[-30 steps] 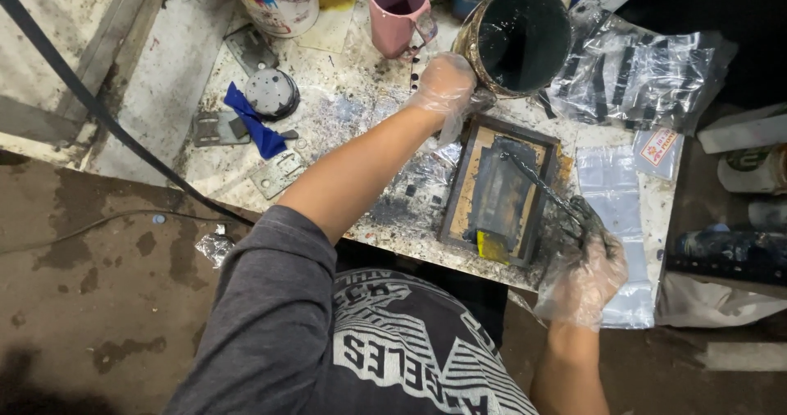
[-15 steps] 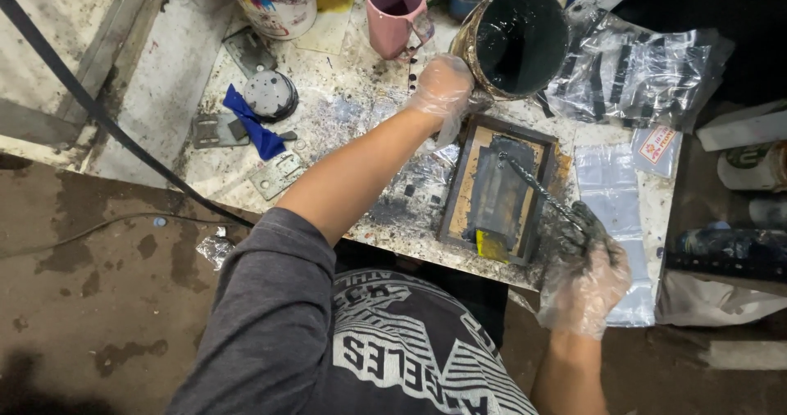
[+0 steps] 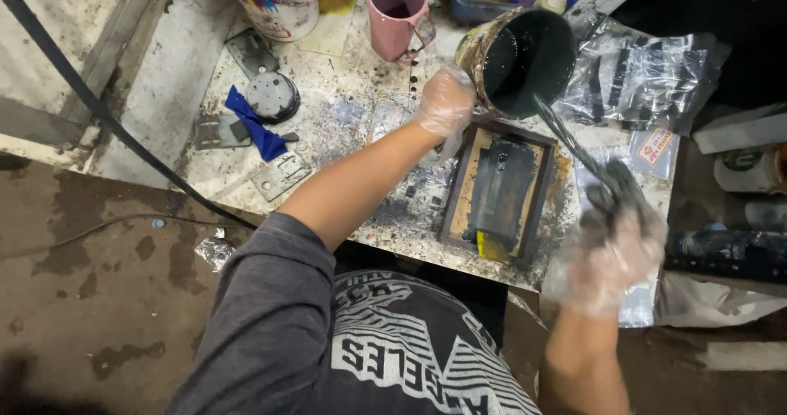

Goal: Cleaning ink from a printing plate using a scraper and organizing plastic bags on a workbench.

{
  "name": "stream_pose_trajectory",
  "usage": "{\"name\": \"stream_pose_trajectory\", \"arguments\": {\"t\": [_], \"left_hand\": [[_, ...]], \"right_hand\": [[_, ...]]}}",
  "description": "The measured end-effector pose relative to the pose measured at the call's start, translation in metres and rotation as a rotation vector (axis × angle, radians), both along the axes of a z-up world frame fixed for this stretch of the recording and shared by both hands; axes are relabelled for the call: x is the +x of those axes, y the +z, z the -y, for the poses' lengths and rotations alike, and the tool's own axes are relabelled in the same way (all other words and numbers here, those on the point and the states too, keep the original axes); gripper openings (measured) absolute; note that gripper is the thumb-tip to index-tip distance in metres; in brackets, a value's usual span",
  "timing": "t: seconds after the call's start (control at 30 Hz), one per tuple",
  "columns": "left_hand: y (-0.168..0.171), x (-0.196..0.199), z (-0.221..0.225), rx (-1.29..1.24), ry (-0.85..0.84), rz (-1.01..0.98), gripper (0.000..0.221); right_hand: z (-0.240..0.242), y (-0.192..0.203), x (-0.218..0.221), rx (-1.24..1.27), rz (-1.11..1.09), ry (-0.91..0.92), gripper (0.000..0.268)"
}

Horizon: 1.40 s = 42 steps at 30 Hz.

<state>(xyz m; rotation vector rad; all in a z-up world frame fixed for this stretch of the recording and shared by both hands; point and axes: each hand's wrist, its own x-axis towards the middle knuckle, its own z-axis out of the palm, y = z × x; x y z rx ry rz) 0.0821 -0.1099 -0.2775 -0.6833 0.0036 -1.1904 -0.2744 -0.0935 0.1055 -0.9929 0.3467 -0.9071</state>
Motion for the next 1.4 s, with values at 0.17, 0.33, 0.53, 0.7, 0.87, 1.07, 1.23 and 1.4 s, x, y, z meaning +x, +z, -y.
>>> {"name": "stream_pose_trajectory", "arguments": {"t": [0.17, 0.33, 0.53, 0.7, 0.87, 1.07, 1.23, 1.4], "left_hand": [[0.04, -0.031, 0.001, -1.354, -1.524, -1.25, 0.03], [0.112, -0.03, -0.031, -1.369, -1.507, -1.347, 0.028], [0.166, -0.014, -0.042, -2.197, -1.027, -2.092, 0.02], [0.1, 0.037, -0.017, -1.295, -0.978, -2.079, 0.011], [0.067, 0.043, -0.007, -1.371, -0.976, -2.115, 0.015], [0.229, -0.087, -0.118, -1.629, -1.024, -2.215, 0.018], [0.382, -0.185, -0.205, -2.023, -0.83, -2.401, 0.047], [0.407, -0.213, -0.225, -1.596, -0.172, -2.562, 0.08]], "right_hand": [[-0.018, 0.01, 0.08, -0.151, -0.58, -0.2, 0.024], [0.006, 0.006, 0.087, -0.764, -0.524, 0.036, 0.029], [-0.013, 0.048, 0.052, -0.947, -0.699, -0.017, 0.035], [-0.001, -0.015, -0.001, -1.215, -1.093, 0.244, 0.032], [-0.006, -0.1, -0.053, -1.807, -0.921, 0.338, 0.045], [0.046, -0.172, -0.049, -1.77, -0.667, 0.398, 0.024], [0.065, -0.164, -0.038, -1.535, -1.02, 0.381, 0.024], [0.052, -0.103, 0.001, -1.05, -1.003, 0.266, 0.027]]}}
